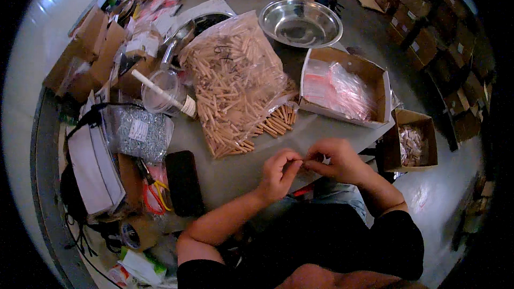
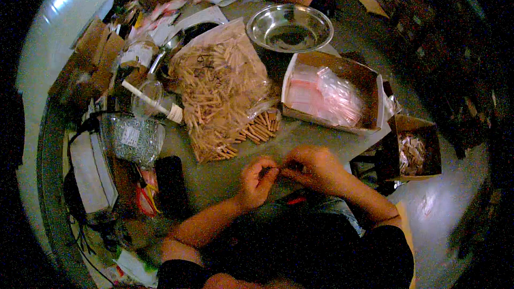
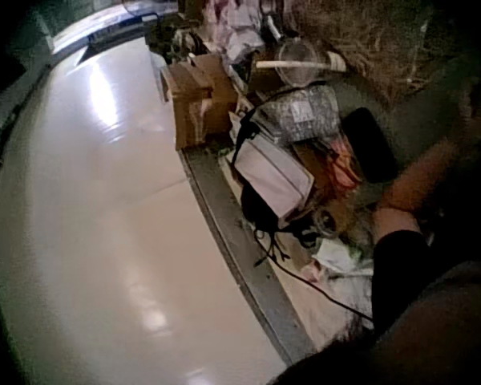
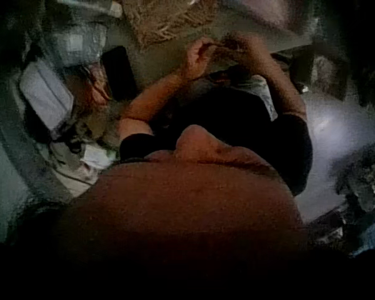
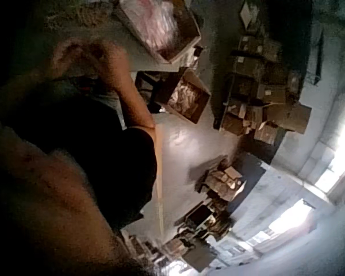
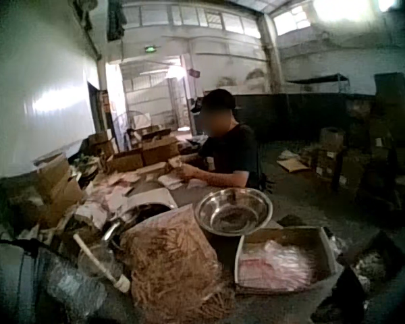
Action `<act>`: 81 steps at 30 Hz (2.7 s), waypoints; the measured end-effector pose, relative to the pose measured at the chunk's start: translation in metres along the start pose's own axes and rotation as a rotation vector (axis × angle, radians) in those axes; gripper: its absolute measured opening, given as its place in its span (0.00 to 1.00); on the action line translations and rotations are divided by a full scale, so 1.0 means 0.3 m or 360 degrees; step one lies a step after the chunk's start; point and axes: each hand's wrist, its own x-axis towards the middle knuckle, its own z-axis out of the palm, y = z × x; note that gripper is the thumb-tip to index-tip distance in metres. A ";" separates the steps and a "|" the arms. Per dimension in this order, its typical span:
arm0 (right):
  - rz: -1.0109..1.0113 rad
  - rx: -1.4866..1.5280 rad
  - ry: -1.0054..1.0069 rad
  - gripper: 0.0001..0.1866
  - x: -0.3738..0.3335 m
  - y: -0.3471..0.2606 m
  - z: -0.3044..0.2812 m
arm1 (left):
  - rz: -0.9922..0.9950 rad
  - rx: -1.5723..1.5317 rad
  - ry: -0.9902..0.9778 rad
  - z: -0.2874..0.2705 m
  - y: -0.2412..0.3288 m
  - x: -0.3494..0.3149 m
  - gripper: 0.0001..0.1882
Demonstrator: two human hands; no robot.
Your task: The person sits at a table and repeatedly picks up small wooden sticks, inserts them into small plastic bags, and places the filled bags into a cardboard box. The person handles the sticks and bags by hand throughout the process.
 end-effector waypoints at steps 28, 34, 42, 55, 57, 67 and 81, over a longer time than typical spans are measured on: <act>0.0948 -0.0611 0.1266 0.09 -0.582 0.409 -0.379 | 0.0438 0.1018 -0.0636 0.338 0.060 0.670 0.10; 0.0573 -0.0521 0.1048 0.11 -0.512 0.392 -0.299 | 0.0742 0.1288 -0.0449 0.495 -0.029 0.789 0.12; 0.0286 -0.0426 0.0901 0.10 -0.437 0.357 -0.215 | 0.0595 0.1748 -0.0981 0.567 -0.057 0.838 0.08; -0.0130 -0.0543 0.0519 0.09 -0.312 0.276 -0.097 | 0.0163 0.1448 -0.0678 0.475 0.022 0.806 0.08; -0.0156 -0.0537 0.0490 0.09 -0.305 0.263 -0.084 | 0.0160 0.1370 -0.0542 0.409 0.064 0.791 0.08; -0.0342 -0.0550 0.0123 0.09 -0.152 0.215 0.007 | 0.0059 0.0499 0.0171 -0.050 0.205 0.449 0.10; -0.0964 -0.0939 0.0088 0.12 0.279 0.052 0.319 | -0.0341 -0.0434 0.1059 -0.196 0.049 -0.371 0.03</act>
